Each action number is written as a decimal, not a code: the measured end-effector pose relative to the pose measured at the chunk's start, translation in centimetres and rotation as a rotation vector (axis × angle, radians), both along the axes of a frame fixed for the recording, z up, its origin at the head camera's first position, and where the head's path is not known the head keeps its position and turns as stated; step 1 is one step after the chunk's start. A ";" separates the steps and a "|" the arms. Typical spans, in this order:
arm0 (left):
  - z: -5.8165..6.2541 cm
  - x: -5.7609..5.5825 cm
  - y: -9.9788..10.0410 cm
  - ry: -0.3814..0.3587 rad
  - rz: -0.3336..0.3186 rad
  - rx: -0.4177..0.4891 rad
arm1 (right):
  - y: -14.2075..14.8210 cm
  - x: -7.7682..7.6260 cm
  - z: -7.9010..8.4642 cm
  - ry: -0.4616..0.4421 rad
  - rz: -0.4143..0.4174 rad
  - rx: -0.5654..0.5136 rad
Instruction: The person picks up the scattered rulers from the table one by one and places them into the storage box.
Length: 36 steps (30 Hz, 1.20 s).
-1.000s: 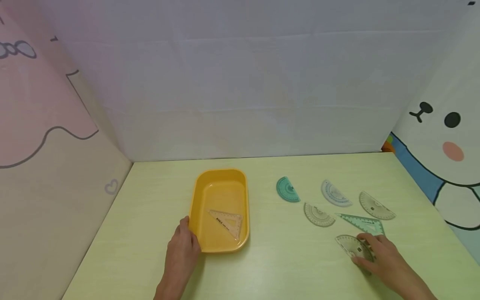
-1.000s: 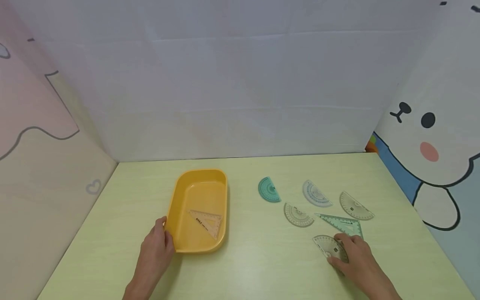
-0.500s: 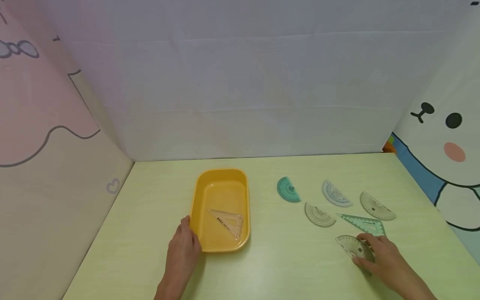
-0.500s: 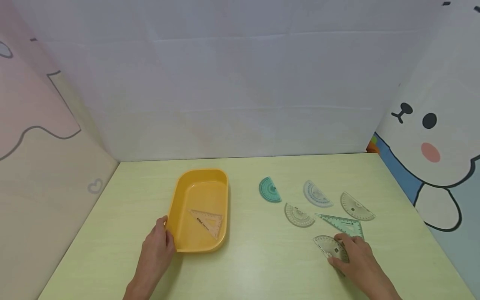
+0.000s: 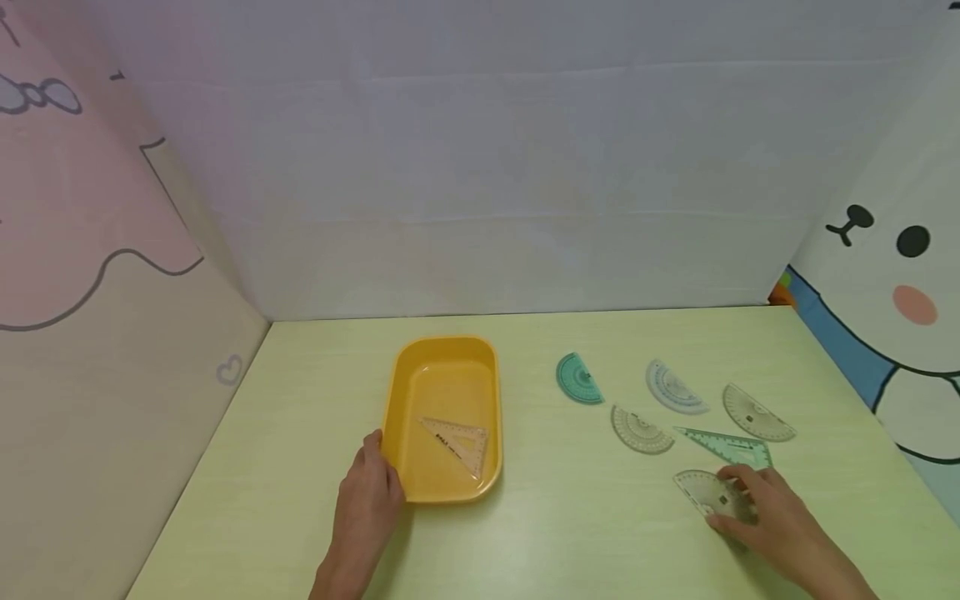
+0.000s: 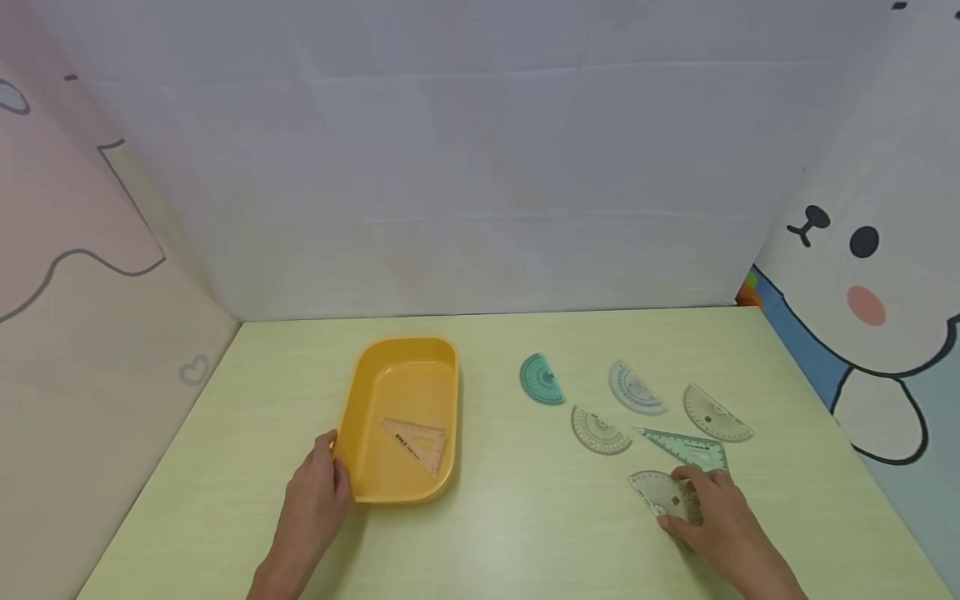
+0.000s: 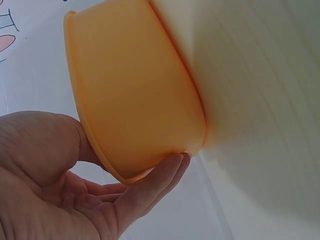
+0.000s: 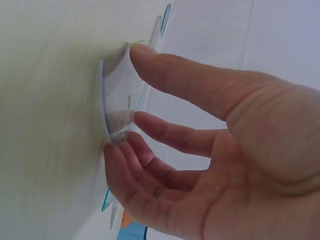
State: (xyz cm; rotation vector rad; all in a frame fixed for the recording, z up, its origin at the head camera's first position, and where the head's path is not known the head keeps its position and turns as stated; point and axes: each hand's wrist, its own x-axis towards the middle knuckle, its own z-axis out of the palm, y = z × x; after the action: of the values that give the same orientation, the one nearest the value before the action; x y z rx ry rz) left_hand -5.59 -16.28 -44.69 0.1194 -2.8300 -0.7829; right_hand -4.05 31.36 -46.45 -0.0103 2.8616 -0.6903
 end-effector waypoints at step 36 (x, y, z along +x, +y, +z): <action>-0.2 0.0 0.0 0.030 -0.004 0.000 | 0.5 0.9 -0.3 0.270 0.043 -0.128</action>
State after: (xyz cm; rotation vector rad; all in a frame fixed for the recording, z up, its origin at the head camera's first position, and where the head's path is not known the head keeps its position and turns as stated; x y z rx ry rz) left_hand -5.58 -16.24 -44.90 0.1019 -2.8028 -0.7791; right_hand -3.20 31.85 -46.70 -0.1973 3.0534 -0.9264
